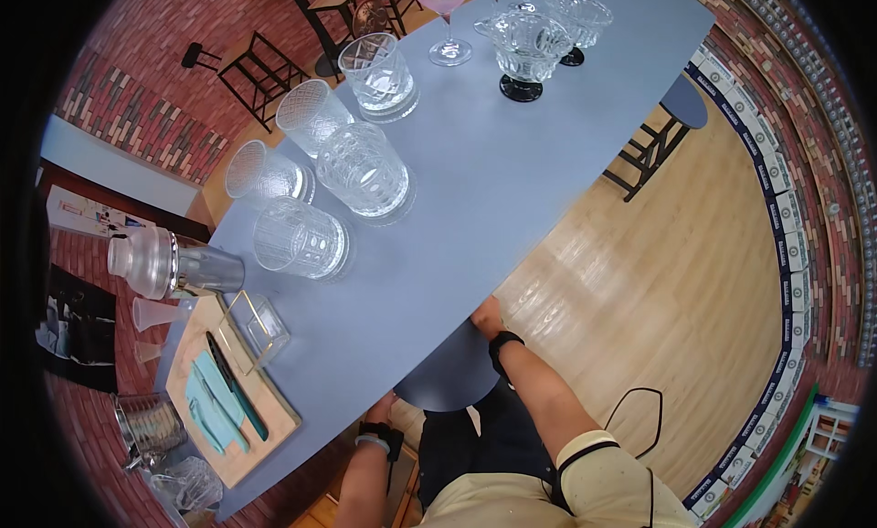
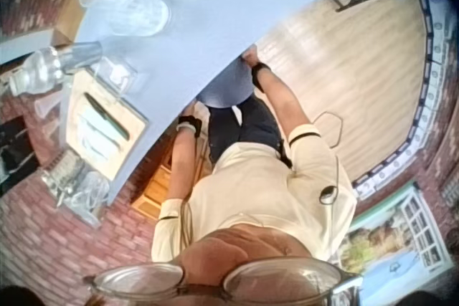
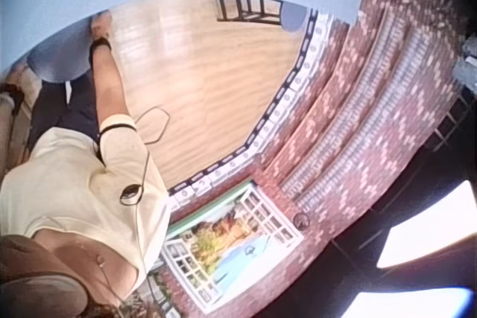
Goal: The person retrieves various types of glassware, including tumblers, wine glasses, and stemmed glasses, from a wooden cabinet. They place these items on a blue countertop, arranging them in rows and stacks. The person handles the glassware by hand, moving between the cabinet and the counter multiple times to organize the display.
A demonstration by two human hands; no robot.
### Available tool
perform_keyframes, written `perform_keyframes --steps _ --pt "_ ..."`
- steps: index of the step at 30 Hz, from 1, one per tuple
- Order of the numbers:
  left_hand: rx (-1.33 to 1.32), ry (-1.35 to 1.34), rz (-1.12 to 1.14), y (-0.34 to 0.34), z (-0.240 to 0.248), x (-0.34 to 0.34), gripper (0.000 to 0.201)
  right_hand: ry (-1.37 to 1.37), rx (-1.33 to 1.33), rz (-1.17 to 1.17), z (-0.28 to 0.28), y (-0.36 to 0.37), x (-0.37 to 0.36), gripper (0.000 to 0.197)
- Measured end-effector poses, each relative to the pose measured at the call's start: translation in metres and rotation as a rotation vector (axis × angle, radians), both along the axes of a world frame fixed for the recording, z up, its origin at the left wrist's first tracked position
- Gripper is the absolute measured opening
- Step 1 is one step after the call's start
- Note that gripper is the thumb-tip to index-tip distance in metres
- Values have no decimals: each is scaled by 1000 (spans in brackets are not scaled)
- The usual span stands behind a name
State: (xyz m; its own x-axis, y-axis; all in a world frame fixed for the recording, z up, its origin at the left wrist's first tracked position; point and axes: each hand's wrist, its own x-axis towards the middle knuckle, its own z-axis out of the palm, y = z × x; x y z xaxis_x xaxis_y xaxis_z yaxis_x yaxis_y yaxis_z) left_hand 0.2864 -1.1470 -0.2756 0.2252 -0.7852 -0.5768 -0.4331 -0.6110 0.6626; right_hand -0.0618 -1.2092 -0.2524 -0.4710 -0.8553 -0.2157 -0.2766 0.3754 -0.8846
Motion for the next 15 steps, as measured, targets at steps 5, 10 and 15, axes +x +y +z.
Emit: perform_keyframes --steps 5,10,15 --pt "53 0 32 1 24 -1 35 -110 -54 41 14 5 5 27" --pt "109 43 20 12 43 -4 33 -90 -40 68 -2 10 1 28" --pt "96 111 -60 55 68 14 30 -136 -49 71 -34 21 -4 29"
